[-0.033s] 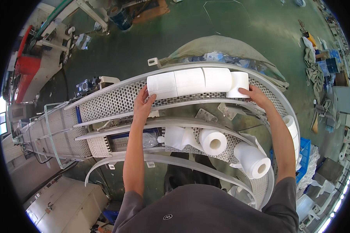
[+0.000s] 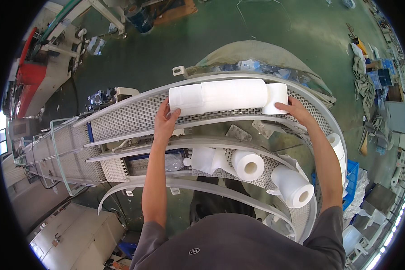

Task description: The person places white cylindrical rolls onto a curved conveyor belt and a circular rack, then interacts with a control panel. The person also handles a large white sheet-like object and continues loading rolls along the belt.

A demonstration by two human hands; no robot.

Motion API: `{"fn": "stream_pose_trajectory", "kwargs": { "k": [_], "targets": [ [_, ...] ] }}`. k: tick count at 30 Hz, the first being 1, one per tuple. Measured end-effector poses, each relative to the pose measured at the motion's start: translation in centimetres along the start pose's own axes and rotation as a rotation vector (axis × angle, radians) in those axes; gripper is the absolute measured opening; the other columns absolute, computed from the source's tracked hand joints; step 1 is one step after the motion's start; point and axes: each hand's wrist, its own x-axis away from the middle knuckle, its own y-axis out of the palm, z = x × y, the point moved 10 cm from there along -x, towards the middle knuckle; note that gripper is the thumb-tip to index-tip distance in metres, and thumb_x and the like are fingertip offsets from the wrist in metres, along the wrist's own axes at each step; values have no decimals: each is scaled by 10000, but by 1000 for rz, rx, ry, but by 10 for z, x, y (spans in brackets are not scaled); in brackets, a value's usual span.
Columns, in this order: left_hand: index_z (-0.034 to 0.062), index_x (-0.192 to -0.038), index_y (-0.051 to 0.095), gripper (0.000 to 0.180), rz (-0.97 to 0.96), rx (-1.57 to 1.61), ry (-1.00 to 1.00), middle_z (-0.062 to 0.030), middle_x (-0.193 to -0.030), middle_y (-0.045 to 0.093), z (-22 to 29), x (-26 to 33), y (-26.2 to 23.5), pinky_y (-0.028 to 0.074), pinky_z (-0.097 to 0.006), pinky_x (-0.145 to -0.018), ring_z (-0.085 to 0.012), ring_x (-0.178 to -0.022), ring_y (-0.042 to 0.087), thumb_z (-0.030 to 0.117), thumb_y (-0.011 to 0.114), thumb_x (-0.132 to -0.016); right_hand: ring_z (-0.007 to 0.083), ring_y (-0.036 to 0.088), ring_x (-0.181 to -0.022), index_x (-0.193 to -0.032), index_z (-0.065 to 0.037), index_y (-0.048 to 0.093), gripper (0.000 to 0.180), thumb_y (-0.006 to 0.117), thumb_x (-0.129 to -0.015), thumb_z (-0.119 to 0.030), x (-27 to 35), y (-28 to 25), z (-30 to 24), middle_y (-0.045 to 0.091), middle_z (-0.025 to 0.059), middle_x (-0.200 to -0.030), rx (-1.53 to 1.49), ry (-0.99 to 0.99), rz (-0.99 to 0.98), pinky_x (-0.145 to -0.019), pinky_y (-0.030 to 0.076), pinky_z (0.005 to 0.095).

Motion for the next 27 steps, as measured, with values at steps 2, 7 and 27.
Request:
{"fn": "stream_pose_trajectory", "kwargs": {
  "k": [2,7,27],
  "targets": [
    [-15,-1464,442,600,3,27,-9,-118,-1276,628,4,-5,-12,459,-310,-1017,-176,-1159,590,81,690,-927,274,608,-1165,-1374,51,501,869,842,-739,-433,-7,-6,-17,627,185,-1275,175,-85,15,-987,480,369],
    [-16,-1412,522,506,91,97,-37,-100,-1257,655,12,-8,-54,444,-276,-1014,-137,-1125,606,103,680,-947,326,589,-1188,-1403,23,469,901,875,-666,-300,3,-10,-53,586,198,-1319,477,-170,61,-1032,452,398],
    [-26,-1368,559,455,120,243,-247,-87,-1283,644,-16,-24,-58,406,-311,-1049,-161,-1182,576,220,634,-993,269,577,-1226,-1362,-94,559,507,724,-883,-117,50,-61,-105,539,116,-1400,324,-551,321,-998,498,368]
  ]
}}
